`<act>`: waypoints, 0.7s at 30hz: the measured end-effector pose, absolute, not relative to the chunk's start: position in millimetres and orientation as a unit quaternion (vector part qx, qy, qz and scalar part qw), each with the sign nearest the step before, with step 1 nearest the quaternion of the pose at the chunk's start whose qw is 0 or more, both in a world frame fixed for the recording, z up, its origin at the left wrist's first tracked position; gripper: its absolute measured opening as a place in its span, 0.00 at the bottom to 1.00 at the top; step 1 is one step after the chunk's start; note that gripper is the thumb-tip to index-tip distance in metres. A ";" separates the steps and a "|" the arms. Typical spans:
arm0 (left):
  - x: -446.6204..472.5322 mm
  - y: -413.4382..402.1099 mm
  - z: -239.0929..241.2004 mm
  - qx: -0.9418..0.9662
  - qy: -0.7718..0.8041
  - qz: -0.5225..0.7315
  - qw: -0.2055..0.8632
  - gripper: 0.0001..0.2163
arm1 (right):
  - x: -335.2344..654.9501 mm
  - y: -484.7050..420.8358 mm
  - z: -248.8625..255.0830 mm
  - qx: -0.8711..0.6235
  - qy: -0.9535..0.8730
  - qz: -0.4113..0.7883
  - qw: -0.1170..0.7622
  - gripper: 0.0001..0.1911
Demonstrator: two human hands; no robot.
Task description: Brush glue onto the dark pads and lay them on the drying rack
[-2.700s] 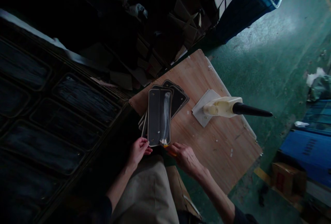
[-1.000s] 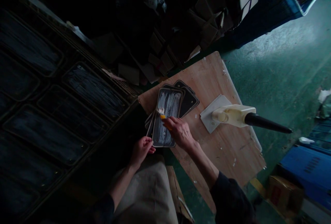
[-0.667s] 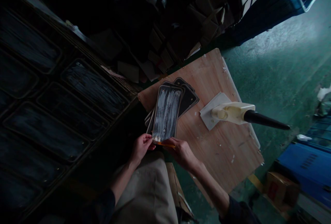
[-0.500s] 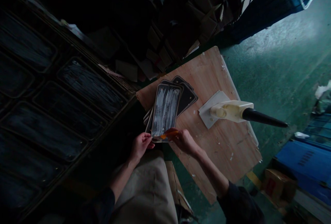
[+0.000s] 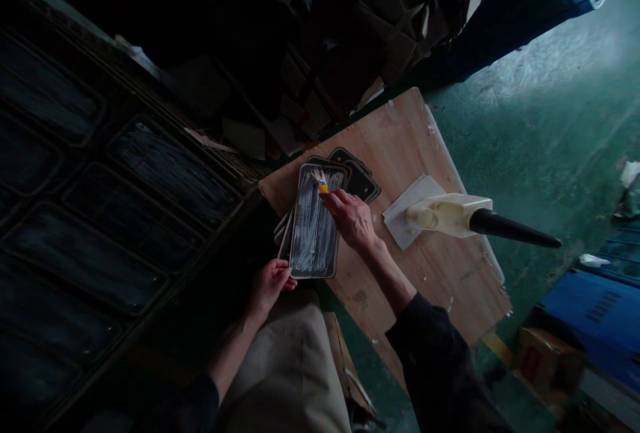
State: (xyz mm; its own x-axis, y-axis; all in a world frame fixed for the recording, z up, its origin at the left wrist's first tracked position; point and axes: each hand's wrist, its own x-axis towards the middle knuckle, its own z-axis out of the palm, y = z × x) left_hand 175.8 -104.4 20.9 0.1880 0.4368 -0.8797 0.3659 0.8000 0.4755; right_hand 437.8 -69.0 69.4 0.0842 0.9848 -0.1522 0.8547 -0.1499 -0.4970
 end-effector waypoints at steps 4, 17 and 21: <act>176.8 -105.1 24.3 0.295 0.638 0.033 0.711 0.13 | 421.7 -119.6 79.3 -0.708 -0.622 0.310 0.124 0.12; 192.2 -101.7 48.2 0.289 0.584 0.019 0.758 0.17 | 403.2 -204.5 154.1 -0.726 -0.451 0.479 0.201 0.11; 196.8 -93.5 77.5 0.288 0.523 0.039 0.801 0.18 | 431.9 -206.7 170.3 -0.804 -0.441 0.270 0.295 0.12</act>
